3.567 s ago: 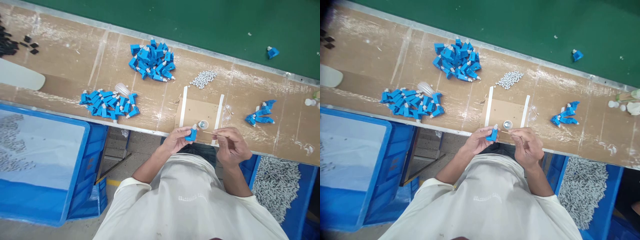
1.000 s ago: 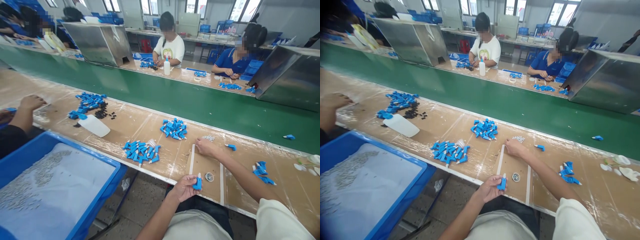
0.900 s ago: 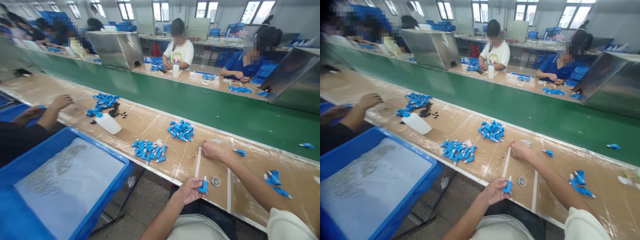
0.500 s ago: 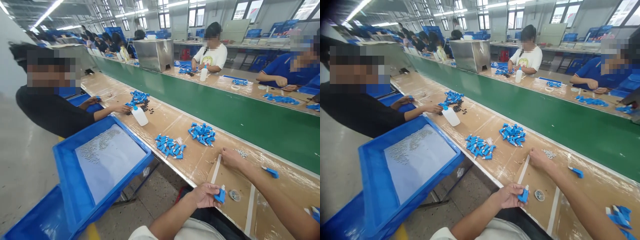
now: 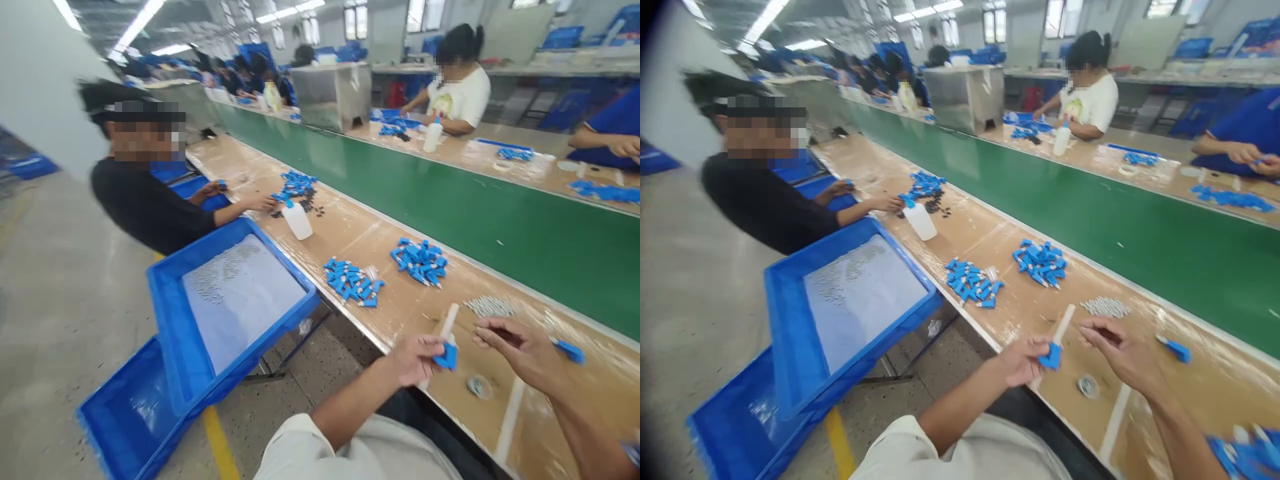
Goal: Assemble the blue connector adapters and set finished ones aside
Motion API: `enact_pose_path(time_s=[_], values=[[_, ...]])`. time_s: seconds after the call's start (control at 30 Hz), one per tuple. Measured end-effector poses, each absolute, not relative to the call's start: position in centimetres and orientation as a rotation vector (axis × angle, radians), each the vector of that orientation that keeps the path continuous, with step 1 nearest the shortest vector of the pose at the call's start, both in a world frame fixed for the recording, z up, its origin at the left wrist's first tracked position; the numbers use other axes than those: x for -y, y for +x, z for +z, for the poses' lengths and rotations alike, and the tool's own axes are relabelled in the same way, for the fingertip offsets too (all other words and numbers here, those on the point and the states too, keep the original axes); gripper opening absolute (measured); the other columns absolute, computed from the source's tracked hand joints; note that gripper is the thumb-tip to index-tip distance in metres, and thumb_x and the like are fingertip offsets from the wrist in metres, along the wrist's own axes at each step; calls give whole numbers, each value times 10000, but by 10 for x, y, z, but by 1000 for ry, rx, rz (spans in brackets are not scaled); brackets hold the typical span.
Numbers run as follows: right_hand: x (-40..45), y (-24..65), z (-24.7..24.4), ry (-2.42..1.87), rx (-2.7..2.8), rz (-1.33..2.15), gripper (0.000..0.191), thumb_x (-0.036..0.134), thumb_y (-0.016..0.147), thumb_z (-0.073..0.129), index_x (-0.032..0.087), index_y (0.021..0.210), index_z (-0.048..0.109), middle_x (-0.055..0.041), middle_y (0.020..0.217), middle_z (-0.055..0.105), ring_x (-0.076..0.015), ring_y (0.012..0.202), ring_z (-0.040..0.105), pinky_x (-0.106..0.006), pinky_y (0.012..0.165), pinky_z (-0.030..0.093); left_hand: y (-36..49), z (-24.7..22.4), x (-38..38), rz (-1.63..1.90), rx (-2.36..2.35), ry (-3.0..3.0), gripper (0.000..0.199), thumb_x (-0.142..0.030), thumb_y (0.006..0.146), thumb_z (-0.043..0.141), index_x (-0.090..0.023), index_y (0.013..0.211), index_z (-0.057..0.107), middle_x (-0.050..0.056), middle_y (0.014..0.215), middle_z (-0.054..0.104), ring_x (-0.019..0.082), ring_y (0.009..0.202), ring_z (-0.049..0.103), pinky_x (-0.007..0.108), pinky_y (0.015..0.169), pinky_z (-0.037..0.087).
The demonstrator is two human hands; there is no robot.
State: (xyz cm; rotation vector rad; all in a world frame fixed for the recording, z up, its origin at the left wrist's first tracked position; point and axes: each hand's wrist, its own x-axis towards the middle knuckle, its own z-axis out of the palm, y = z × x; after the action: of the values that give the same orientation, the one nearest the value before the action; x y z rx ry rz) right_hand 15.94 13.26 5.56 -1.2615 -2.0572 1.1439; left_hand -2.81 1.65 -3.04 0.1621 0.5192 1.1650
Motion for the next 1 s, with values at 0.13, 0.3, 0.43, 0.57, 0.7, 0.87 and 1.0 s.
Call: enact_pose_path(time_s=[0.13, 0.3, 0.43, 0.57, 0.7, 0.87, 1.0], values=[[-87, 152, 74, -1122, 1780, 1360, 439, 624, 729, 828, 197, 806, 759, -66, 722, 765, -214, 630, 739, -344, 635, 644, -39, 15, -15, 1246, -605, 177, 270, -197, 676, 895, -106, 875, 739, 30, 747, 703, 99, 647, 624, 223, 675, 515], [-61, 148, 75, -985, 1391, 1623, 432, 560, 687, 897, 176, 801, 735, -49, 746, 759, -154, 600, 720, -253, 549, 619, -33, 39, -19, 1191, -585, 220, 379, -237, 629, 931, -115, 936, 745, 45, 825, 735, 116, 713, 669, 185, 604, 491], [-46, 152, 76, -944, 1194, 1734, 358, 460, 677, 932, 175, 783, 745, -36, 750, 756, -114, 584, 707, -182, 528, 592, -22, 44, -17, 1165, -559, 240, 423, -275, 589, 963, -109, 911, 744, 46, 819, 737, 90, 672, 643, 183, 619, 506], [-40, 153, 76, -930, 1072, 1755, 323, 399, 657, 956, 187, 810, 766, -19, 735, 756, -94, 566, 699, -149, 520, 581, -18, 41, -16, 1151, -549, 277, 413, -295, 617, 956, -121, 933, 754, 55, 856, 748, 92, 698, 649, 199, 670, 520], [-36, 152, 74, -948, 1020, 1726, 335, 393, 641, 966, 195, 833, 776, -13, 736, 758, -94, 574, 704, -146, 527, 587, -18, 36, -14, 1131, -577, 314, 404, -304, 651, 932, -129, 969, 754, 71, 897, 759, 136, 785, 691, 225, 712, 531], [-32, 149, 71, -966, 1044, 1686, 324, 405, 664, 950, 188, 791, 745, -9, 726, 743, -96, 575, 696, -153, 516, 580, -19, 33, -11, 1127, -574, 322, 445, -351, 609, 961, -125, 931, 752, 56, 857, 745, 124, 752, 681, 213, 696, 529], [-30, 148, 69, -979, 1073, 1656, 338, 421, 672, 939, 195, 818, 734, -13, 736, 744, -110, 573, 690, -182, 503, 580, -19, 31, -9, 1126, -590, 306, 459, -369, 583, 979, -119, 896, 754, 47, 831, 738, 106, 727, 673, 194, 683, 527]])
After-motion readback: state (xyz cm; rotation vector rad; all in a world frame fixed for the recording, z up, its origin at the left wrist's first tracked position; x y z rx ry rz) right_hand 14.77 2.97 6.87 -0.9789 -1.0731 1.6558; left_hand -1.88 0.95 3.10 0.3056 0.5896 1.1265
